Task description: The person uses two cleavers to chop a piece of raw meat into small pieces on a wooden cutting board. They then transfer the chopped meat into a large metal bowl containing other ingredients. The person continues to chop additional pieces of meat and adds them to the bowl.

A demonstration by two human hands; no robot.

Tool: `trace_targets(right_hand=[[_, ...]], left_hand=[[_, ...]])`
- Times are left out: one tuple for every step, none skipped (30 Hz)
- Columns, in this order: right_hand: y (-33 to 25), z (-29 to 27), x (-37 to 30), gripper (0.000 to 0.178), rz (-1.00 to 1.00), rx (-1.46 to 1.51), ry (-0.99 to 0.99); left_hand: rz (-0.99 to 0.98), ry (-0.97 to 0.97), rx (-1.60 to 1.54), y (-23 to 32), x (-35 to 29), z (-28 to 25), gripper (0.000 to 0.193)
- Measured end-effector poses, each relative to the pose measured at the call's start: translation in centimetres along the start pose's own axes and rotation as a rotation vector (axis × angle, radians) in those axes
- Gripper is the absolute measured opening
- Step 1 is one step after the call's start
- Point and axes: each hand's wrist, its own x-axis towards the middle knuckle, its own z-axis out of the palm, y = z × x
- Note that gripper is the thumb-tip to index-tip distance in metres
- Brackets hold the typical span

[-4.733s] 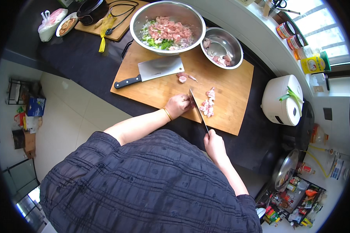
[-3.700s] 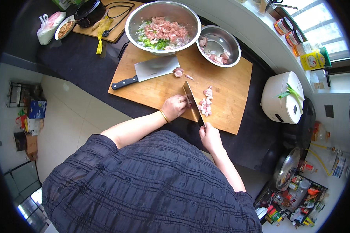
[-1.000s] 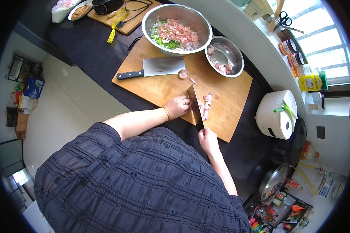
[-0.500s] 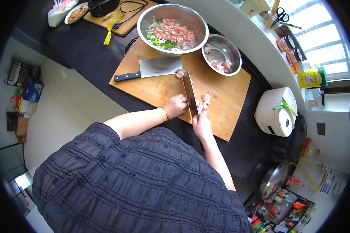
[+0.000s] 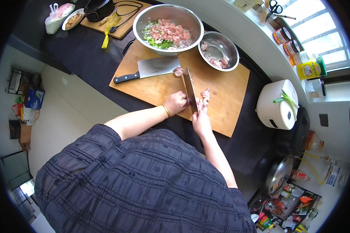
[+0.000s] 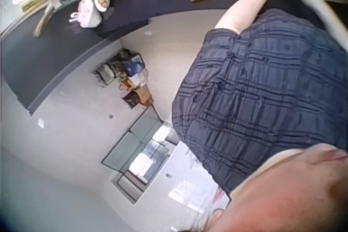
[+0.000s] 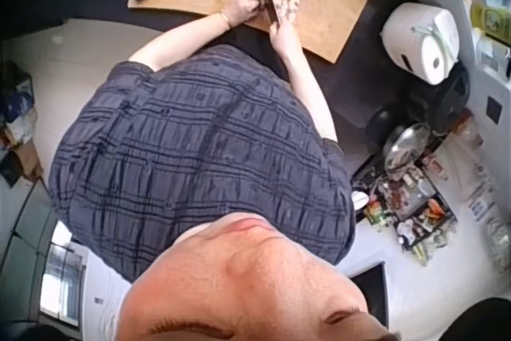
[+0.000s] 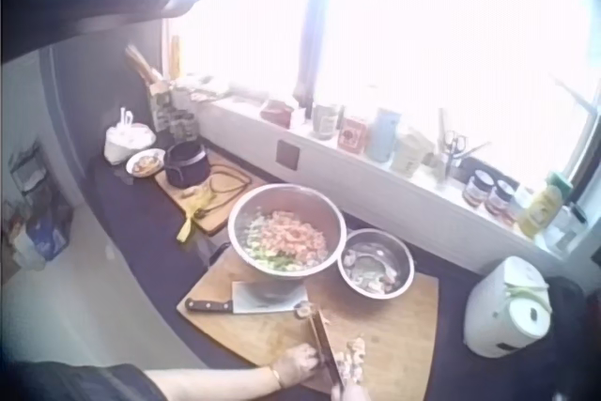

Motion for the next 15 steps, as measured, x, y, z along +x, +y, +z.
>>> trace_targets(right_hand=[[0.4,0.4,0.5,0.022,-0.052,0.001,0.059],[1.3,1.0,0.8,0.023,-0.103,0.001,0.119],[1.3,0.3,1.1,0.025,0.064,0.212,-0.027],[1.3,-0.5,0.6,0.024,0.197,0.361,-0.103],[1.2,-1.5,0.0,0.024,0.331,0.509,-0.18],[1.3,-1.7,-0.3,0.022,0.346,0.509,-0.169],[1.6,-1.8,-0.6,0.021,0.322,0.479,-0.118],[2.0,-1.8,-0.7,0.021,0.298,0.448,-0.066],[2.5,-1.7,-1.0,0.021,0.278,0.42,-0.016],[3.4,-1.5,-1.1,0.021,0.219,0.388,0.049],[4.8,-1.1,-1.1,0.021,0.184,0.336,0.088],[3.2,-2.4,-1.5,0.021,0.213,0.372,0.049],[1.4,-4.0,-1.9,0.021,0.238,0.409,0.011],[1.1,-4.3,-2.3,0.021,0.228,0.4,-0.006],[1.3,-4.1,-2.7,0.021,0.226,0.355,-0.021]], left_hand=[[0.013,0.006,0.011,0.1,0.1,-0.2,0.01],[0.027,0.012,0.022,0.2,0.2,-0.4,0.009],[0.032,0.027,0.034,0.4,0.4,-0.5,0.008],[-0.005,0.003,0.022,0.5,0.3,-0.7,0.01],[-0.023,-0.006,-0.029,0.4,0.2,-0.8,0.011],[-0.039,-0.018,-0.083,0.3,0.1,-1.1,0.012],[-0.055,-0.031,-0.136,0.2,0.1,-1.4,0.013],[-0.223,-0.096,-0.316,0.1,-0.1,-1.9,0.016],[-0.24,-0.024,-0.296,0.2,0.0,-2.7,0.016],[-0.26,0.048,-0.276,0.1,0.0,-3.4,0.016],[-0.279,0.12,-0.256,0.0,0.0,-3.8,0.016],[-0.28,0.101,-0.234,-0.5,-0.1,-4.1,0.015],[-0.255,0.048,-0.206,-0.9,-0.3,-4.0,0.015],[-0.227,-0.003,-0.178,-1.3,-0.5,-3.7,0.015],[-0.198,-0.055,-0.154,-1.5,-0.5,-3.6,0.015]])
